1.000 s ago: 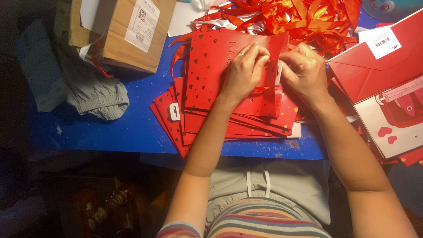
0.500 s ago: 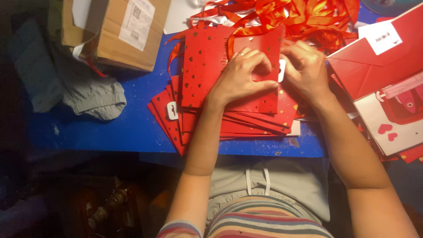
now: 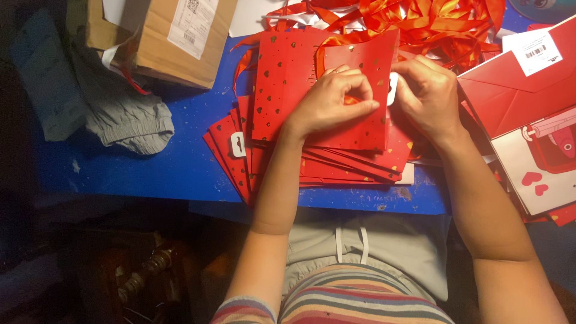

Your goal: The person assembles red Valentine's Day gift bags by hand. They fold the bag flaps, insert orange ribbons through the handle slots, and place the finished bags on a growing stack on the blue table.

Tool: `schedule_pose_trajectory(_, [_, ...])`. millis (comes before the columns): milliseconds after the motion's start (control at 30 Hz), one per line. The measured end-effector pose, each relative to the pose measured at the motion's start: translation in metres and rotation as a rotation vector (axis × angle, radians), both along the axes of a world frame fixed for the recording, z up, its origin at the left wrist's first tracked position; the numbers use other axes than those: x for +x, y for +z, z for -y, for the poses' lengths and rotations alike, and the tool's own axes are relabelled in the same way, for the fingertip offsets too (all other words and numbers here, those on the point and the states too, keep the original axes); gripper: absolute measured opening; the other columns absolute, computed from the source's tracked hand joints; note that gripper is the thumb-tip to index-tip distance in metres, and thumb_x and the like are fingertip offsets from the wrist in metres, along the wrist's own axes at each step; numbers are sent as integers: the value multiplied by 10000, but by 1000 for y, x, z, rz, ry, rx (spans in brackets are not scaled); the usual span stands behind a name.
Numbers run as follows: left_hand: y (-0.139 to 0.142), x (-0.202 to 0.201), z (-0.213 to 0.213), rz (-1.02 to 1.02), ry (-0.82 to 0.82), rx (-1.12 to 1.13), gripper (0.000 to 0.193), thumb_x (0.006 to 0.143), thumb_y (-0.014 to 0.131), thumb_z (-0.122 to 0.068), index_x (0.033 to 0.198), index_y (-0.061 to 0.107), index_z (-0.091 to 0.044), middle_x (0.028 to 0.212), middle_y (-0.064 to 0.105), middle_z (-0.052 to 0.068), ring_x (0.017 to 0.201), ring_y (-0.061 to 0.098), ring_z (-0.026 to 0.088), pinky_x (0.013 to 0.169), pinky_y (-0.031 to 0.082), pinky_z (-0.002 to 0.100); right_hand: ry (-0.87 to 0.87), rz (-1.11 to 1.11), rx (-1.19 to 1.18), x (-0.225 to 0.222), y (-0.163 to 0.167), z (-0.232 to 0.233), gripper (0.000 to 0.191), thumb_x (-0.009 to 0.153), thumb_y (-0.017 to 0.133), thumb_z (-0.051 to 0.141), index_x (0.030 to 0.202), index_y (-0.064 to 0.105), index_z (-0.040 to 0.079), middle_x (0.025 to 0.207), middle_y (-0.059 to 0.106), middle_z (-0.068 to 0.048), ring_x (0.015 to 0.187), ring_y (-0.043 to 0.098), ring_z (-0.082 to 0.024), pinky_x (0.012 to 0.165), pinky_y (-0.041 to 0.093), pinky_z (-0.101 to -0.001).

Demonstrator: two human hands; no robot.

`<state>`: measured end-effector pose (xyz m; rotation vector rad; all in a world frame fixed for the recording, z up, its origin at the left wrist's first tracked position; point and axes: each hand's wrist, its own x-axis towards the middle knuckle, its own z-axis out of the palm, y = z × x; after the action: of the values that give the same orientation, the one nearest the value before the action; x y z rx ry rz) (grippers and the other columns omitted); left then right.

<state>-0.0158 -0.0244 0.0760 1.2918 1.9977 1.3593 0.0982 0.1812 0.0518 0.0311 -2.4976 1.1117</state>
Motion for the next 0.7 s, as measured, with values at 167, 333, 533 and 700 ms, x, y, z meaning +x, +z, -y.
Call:
schedule_pose_trajectory(167, [-15,-9,6,476,-67,134,218,978,719,-223,884,604,-63,875,603,-45,894,562,68,856,498,261,85,35,-39,10,5,3,115,995,686,25,1099,725,-6,935,663,-135,791,656,-232,731,496,-321])
schedule_pose_trajectory(333, [-24,-11,10,506,-56,209,206,988,717,-202,891,605,-59,882,594,-55,899,547,49,867,486,247,235,17,-184,7,4,6,160,958,677,39,1109,712,2,977,673,-107,822,613,-157,770,495,-278])
schedule_pose_trajectory(533, [-26,-12,9,486,-46,197,203,989,715,-184,884,599,-53,864,581,-60,874,539,43,833,489,243,233,43,-188,6,-2,7,113,948,760,21,1042,701,0,961,671,-78,807,613,-134,748,490,-260])
schedule_pose_trajectory(700, [-19,-11,13,451,-63,185,201,1000,712,-185,894,601,-56,866,600,-53,873,562,49,838,510,256,208,64,-172,6,-9,7,167,911,803,13,1032,688,-3,911,652,-73,752,588,-137,706,467,-257])
